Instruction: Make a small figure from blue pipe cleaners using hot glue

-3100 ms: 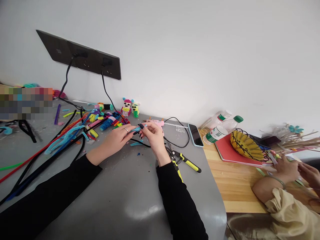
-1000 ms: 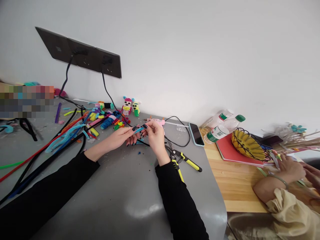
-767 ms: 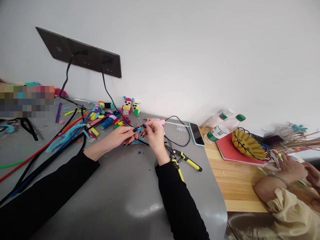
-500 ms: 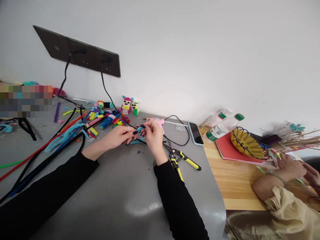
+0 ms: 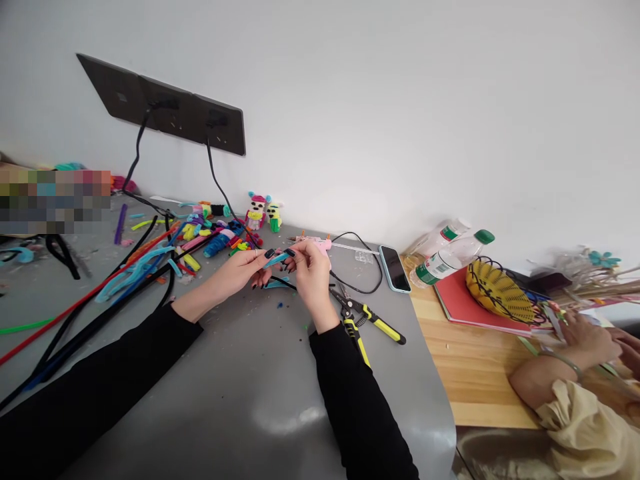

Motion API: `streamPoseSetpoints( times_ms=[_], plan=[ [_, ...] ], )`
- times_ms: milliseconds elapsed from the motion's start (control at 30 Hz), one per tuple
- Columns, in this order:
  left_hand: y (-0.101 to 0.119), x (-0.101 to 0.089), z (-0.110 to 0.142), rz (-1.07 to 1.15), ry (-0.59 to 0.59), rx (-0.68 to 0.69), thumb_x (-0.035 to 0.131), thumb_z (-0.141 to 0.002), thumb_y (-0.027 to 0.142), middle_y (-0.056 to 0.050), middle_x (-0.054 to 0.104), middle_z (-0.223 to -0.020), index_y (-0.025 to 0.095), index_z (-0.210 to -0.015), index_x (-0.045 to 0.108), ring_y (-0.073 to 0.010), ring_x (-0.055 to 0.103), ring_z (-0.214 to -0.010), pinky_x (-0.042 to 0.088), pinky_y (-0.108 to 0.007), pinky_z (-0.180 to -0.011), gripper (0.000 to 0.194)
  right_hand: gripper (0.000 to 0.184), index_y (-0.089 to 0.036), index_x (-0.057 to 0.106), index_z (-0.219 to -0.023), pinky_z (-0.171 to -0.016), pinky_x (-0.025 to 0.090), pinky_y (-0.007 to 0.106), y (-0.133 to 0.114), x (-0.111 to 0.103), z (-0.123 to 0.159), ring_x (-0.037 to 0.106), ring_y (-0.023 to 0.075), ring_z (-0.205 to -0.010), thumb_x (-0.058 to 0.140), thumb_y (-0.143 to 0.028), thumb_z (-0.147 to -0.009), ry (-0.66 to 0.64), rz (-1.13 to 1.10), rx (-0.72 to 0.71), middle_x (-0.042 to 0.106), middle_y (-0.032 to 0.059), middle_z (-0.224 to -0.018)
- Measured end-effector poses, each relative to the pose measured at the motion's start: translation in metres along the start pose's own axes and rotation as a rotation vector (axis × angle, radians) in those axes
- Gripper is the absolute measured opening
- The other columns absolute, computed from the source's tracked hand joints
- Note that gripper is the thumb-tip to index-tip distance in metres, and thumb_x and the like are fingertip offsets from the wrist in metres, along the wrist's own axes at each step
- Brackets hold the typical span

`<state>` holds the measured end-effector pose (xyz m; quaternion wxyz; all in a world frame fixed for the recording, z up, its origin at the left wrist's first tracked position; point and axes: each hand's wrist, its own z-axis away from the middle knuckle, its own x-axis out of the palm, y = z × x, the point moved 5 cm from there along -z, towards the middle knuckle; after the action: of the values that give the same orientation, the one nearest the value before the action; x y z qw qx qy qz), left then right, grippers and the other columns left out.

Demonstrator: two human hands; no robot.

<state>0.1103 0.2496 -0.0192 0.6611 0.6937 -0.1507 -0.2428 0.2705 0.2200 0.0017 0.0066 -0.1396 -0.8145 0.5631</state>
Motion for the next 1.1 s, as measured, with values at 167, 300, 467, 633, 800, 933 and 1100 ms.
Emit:
streamPoseSetpoints(
  times_ms=[167, 300, 467, 633, 800, 933, 1100],
  plan=[
    [0.005, -0.002, 0.002, -0.081, 0.03, 0.046, 0.052, -0.092, 0.071, -0.001, 0.058, -0.06, 0.023, -0.068, 0.049, -0.0145, 0.049, -0.052, 0.042, -0.027, -0.054, 0.054, 0.017, -0.024, 0.06, -0.083, -0.059, 0.053, 0.031, 0.0, 0.001, 0.001, 0.06, 0.0158, -0.058, 0.06, -0.04, -0.091, 0.017, 0.022, -0.019, 0.066, -0.0002, -0.069],
    [0.008, -0.004, 0.003, -0.208, 0.066, 0.066, 0.046, -0.097, 0.058, 0.0, 0.051, -0.056, 0.024, -0.061, 0.044, -0.0148, 0.045, -0.05, 0.041, -0.028, -0.056, 0.05, 0.018, -0.025, 0.06, -0.083, -0.061, 0.054, 0.032, 0.001, 0.001, 0.0, 0.06, 0.0158, -0.059, 0.061, -0.041, -0.091, 0.019, -0.005, -0.002, 0.066, -0.0001, -0.072],
    [0.013, -0.005, 0.005, -0.315, 0.149, 0.124, 0.041, -0.099, 0.046, 0.0, 0.053, -0.055, 0.025, -0.06, 0.043, -0.0157, 0.048, -0.051, 0.041, -0.028, -0.058, 0.044, 0.025, -0.025, 0.059, -0.083, -0.06, 0.054, 0.033, 0.003, 0.002, 0.0, 0.059, 0.0163, -0.056, 0.067, -0.048, -0.089, 0.019, -0.094, 0.034, 0.065, -0.0008, -0.068],
    [0.016, -0.004, 0.007, -0.337, 0.19, 0.133, 0.04, -0.099, 0.043, -0.002, 0.062, -0.059, 0.025, -0.059, 0.043, -0.0161, 0.052, -0.051, 0.044, -0.028, -0.059, 0.044, 0.027, -0.024, 0.06, -0.081, -0.06, 0.055, 0.033, 0.001, 0.0, 0.0, 0.059, 0.0156, -0.057, 0.068, -0.049, -0.09, 0.071, -0.087, 0.027, 0.067, -0.0004, -0.069],
    [0.009, -0.013, 0.003, -0.287, 0.157, 0.104, 0.044, -0.098, 0.053, -0.002, 0.062, -0.059, 0.023, -0.063, 0.052, -0.0168, 0.055, -0.052, 0.048, -0.028, -0.059, 0.047, 0.036, -0.023, 0.065, -0.084, -0.063, 0.058, 0.034, 0.009, 0.002, -0.004, 0.065, 0.0167, -0.061, 0.076, -0.057, -0.085, -0.074, -0.162, 0.104, 0.072, 0.0017, -0.072],
    [0.007, -0.02, 0.001, -0.255, 0.143, 0.153, 0.055, -0.094, 0.061, -0.008, 0.075, -0.087, 0.02, -0.089, 0.073, -0.0219, 0.067, -0.074, 0.05, -0.029, -0.062, 0.045, 0.041, -0.023, 0.07, -0.087, -0.065, 0.059, 0.034, 0.012, 0.002, -0.006, 0.065, 0.0165, -0.062, 0.079, -0.062, -0.081, -0.108, -0.163, 0.13, 0.073, 0.0029, -0.076],
    [0.005, -0.021, 0.0, -0.283, 0.171, 0.206, 0.067, -0.087, 0.053, -0.01, 0.075, -0.1, 0.02, -0.101, 0.082, -0.0244, 0.069, -0.09, 0.053, -0.031, -0.072, 0.038, 0.044, -0.023, 0.074, -0.097, -0.066, 0.061, 0.034, 0.007, 0.004, -0.005, 0.067, 0.0169, -0.065, 0.081, -0.062, -0.079, -0.102, -0.138, 0.115, 0.074, 0.003, -0.08]
  ],
)
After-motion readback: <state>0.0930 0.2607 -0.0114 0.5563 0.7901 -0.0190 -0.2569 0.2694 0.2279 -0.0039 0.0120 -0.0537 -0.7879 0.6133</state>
